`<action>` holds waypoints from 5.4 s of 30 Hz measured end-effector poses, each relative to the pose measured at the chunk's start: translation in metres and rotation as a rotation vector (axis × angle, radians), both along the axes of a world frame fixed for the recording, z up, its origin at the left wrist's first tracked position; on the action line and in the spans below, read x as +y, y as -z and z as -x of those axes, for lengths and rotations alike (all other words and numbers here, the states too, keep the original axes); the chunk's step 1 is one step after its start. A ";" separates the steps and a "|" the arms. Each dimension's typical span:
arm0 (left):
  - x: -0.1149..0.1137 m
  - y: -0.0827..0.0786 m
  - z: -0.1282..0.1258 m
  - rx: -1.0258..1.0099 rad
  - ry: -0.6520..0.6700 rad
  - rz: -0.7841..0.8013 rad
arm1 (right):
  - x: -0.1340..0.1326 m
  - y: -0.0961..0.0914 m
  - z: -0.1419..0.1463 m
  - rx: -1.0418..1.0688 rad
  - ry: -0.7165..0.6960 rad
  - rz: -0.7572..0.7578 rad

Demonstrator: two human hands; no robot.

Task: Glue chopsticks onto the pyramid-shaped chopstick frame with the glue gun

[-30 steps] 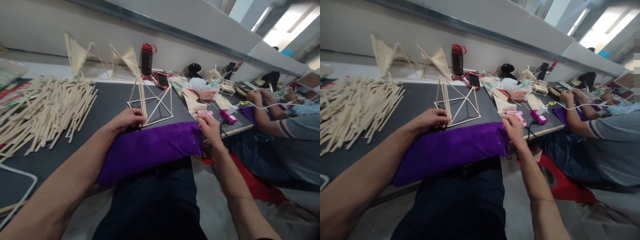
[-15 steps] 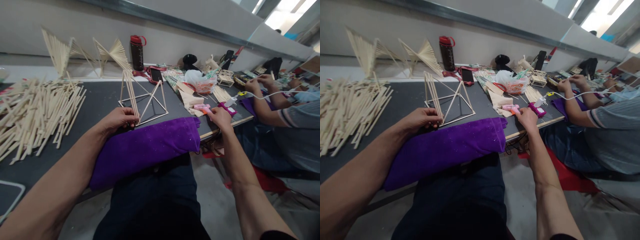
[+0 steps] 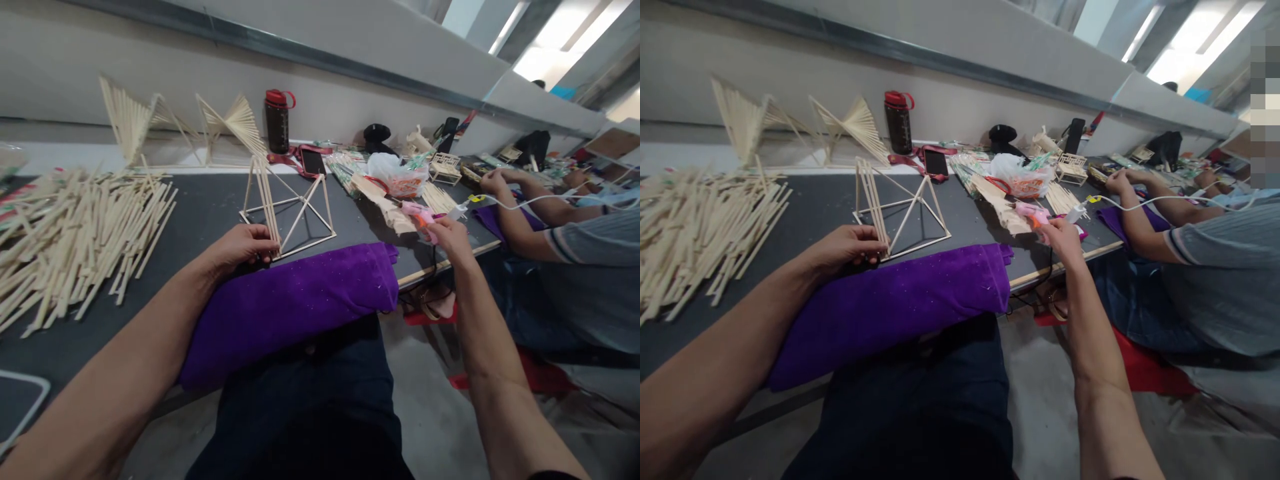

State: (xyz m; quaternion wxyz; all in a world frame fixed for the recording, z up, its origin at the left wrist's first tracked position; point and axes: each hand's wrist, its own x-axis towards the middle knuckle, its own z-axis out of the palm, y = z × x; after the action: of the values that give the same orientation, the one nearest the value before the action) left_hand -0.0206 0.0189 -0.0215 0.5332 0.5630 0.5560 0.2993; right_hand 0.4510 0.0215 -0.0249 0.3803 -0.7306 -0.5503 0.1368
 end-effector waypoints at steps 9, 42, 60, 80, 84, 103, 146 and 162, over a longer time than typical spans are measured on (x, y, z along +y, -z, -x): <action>-0.001 -0.001 0.001 0.025 -0.007 -0.011 | -0.050 -0.002 0.036 -0.017 0.013 -0.555; -0.006 0.006 -0.003 -0.062 0.063 -0.070 | -0.089 0.011 0.220 0.209 -0.681 0.003; -0.005 0.002 -0.003 -0.070 0.067 -0.021 | -0.086 0.011 0.222 0.093 -0.684 -0.029; -0.006 0.002 -0.004 -0.054 0.068 -0.022 | -0.080 0.014 0.220 0.042 -0.694 -0.049; -0.006 0.002 -0.003 -0.055 0.077 -0.023 | -0.079 0.015 0.220 0.025 -0.689 -0.060; -0.004 0.003 -0.004 -0.055 0.071 -0.015 | -0.079 0.016 0.220 0.025 -0.684 -0.057; -0.005 0.004 -0.004 -0.044 0.086 -0.021 | -0.079 0.015 0.221 0.083 -0.677 -0.023; -0.005 0.002 -0.004 -0.007 0.073 -0.027 | -0.078 0.016 0.216 0.460 -0.675 0.040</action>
State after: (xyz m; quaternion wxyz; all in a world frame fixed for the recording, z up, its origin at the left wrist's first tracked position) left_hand -0.0165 0.0141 -0.0231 0.5383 0.5891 0.5289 0.2890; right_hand 0.2350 -0.0570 -0.0410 0.4129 -0.4664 -0.6572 0.4243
